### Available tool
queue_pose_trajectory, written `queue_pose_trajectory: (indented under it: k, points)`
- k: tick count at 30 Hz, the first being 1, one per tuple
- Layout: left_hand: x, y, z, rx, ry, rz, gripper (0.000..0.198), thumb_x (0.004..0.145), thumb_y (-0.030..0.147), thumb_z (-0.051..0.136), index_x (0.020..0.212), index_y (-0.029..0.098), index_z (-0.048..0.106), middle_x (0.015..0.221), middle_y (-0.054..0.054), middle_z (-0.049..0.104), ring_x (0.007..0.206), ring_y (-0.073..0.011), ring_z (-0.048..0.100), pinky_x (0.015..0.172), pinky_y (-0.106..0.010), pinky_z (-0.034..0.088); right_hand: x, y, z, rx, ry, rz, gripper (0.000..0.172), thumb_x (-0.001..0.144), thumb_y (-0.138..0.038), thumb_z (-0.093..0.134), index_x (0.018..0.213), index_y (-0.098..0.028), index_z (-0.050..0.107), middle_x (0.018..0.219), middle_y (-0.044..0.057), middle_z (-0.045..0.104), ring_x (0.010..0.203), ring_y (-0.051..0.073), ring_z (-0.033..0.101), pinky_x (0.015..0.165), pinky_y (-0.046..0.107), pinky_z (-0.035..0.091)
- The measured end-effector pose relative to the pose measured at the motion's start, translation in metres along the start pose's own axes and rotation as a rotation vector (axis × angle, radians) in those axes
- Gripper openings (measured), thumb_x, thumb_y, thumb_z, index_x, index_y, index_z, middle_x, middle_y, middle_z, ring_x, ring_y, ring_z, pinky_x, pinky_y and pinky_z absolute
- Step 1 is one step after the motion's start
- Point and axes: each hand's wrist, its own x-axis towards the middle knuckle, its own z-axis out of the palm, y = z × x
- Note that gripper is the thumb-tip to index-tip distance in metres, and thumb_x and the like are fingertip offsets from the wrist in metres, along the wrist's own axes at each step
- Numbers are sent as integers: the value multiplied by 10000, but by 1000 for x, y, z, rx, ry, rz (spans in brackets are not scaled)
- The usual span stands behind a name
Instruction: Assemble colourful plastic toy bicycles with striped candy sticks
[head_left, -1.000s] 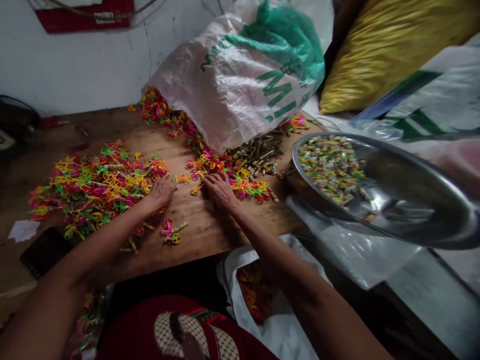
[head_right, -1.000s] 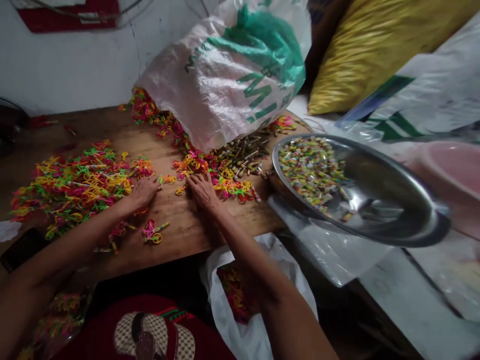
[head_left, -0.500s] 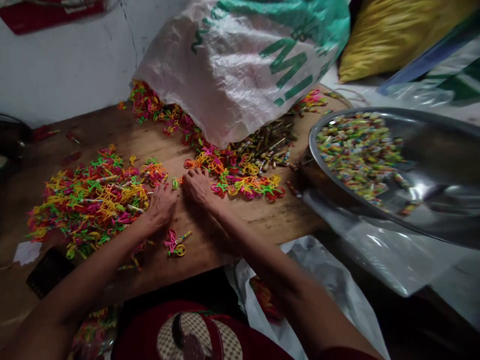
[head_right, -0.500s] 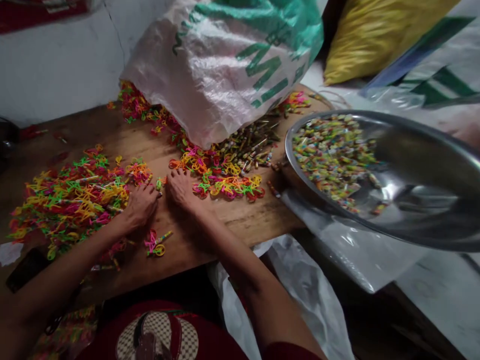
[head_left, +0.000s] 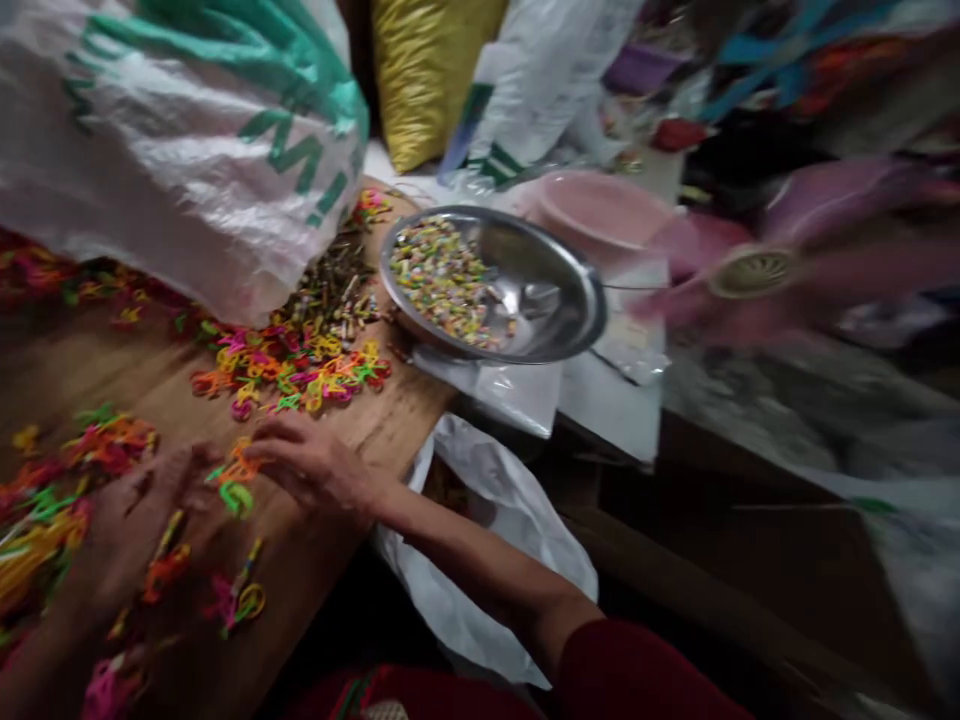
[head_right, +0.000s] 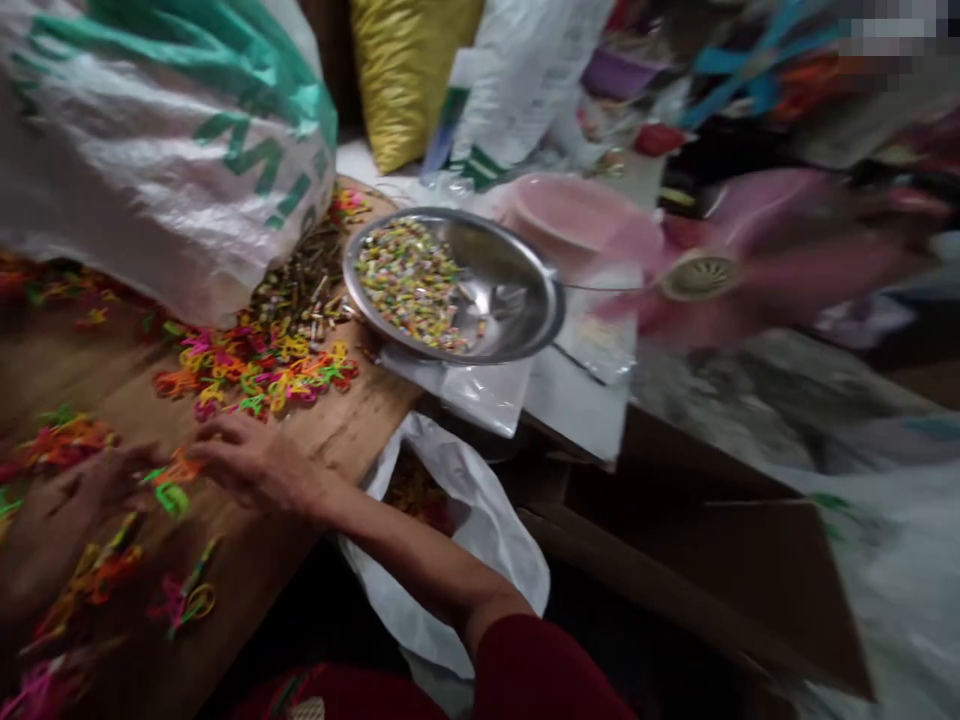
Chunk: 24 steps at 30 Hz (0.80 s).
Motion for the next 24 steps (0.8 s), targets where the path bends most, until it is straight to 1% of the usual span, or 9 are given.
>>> queue_pose_trajectory:
  k: [3, 7, 10, 13, 14, 16, 18, 20, 24]
  points:
    - [5, 21, 21, -266, -449, -205, 549, 649, 675, 778, 910, 192, 759, 800, -45, 734, 693, -197, 652, 619, -293, 548, -14, 1, -11, -38, -109, -43, 248, 997, -196, 466, 1180, -149, 627, 1245, 142, 644, 1167, 203, 564, 1022, 369, 483]
    - [5, 46, 56, -445, -633, -323, 521, 479, 557, 921, 805, 178, 772, 728, -33, 714, 641, -159, 620, 571, -249, 525, -34, 2, -46, 13, -130, -19, 306, 1012, -222, 452, 1269, -110, 576, 1303, 173, 599, 1224, 178, 564, 1024, 327, 502]
    - [4, 55, 76, -432, -533, -304, 479, 428, 504, 941, 702, 155, 761, 703, -40, 712, 654, -161, 639, 621, -254, 557, -48, 14, -108, -34, 46, 73, 295, 987, -241, 500, 1239, -126, 604, 1259, 158, 628, 1150, 179, 617, 965, 330, 531]
    - [5, 51, 93, -516, -360, -283, 490, 391, 466, 946, 721, 154, 761, 766, -64, 745, 708, -209, 685, 627, -292, 594, -60, 49, -186, -317, 327, 361, 197, 971, -234, 519, 1067, -172, 679, 1030, 83, 718, 944, 172, 668, 875, 319, 533]
    - [4, 48, 98, -568, -315, -287, 502, 378, 450, 951, 734, 154, 755, 784, -71, 752, 709, -222, 694, 603, -299, 598, -62, 65, -209, -448, 339, 470, 199, 953, -204, 513, 1040, -173, 689, 1024, 84, 726, 934, 186, 668, 882, 334, 524]
    - [3, 40, 107, -656, -237, -287, 506, 405, 434, 951, 769, 152, 739, 779, -73, 755, 662, -216, 696, 507, -264, 563, -64, 98, -243, -668, 111, 709, 221, 903, -175, 530, 1044, -151, 698, 1039, 105, 731, 937, 218, 659, 890, 357, 506]
    - [-1, 34, 113, -723, -173, -276, 488, 465, 435, 940, 790, 146, 719, 728, -59, 741, 580, -183, 674, 414, -203, 477, -62, 128, -259, -727, -140, 835, 270, 868, -197, 581, 1109, -140, 688, 1108, 123, 720, 987, 236, 643, 890, 345, 495]
    - [-4, 32, 114, -787, -142, -279, 481, 489, 434, 934, 791, 136, 706, 685, -45, 725, 532, -164, 656, 384, -178, 430, -58, 150, -259, -709, -271, 873, 291, 833, -220, 641, 1108, -135, 690, 1112, 128, 721, 993, 239, 637, 869, 318, 490]
    - [-7, 29, 107, -885, -46, -343, 486, 411, 348, 947, 778, 130, 712, 672, -4, 718, 489, -119, 620, 410, -172, 470, -55, 169, -244, -679, -422, 926, 248, 857, -287, 652, 1024, -109, 698, 1049, 160, 734, 927, 244, 655, 803, 294, 480]
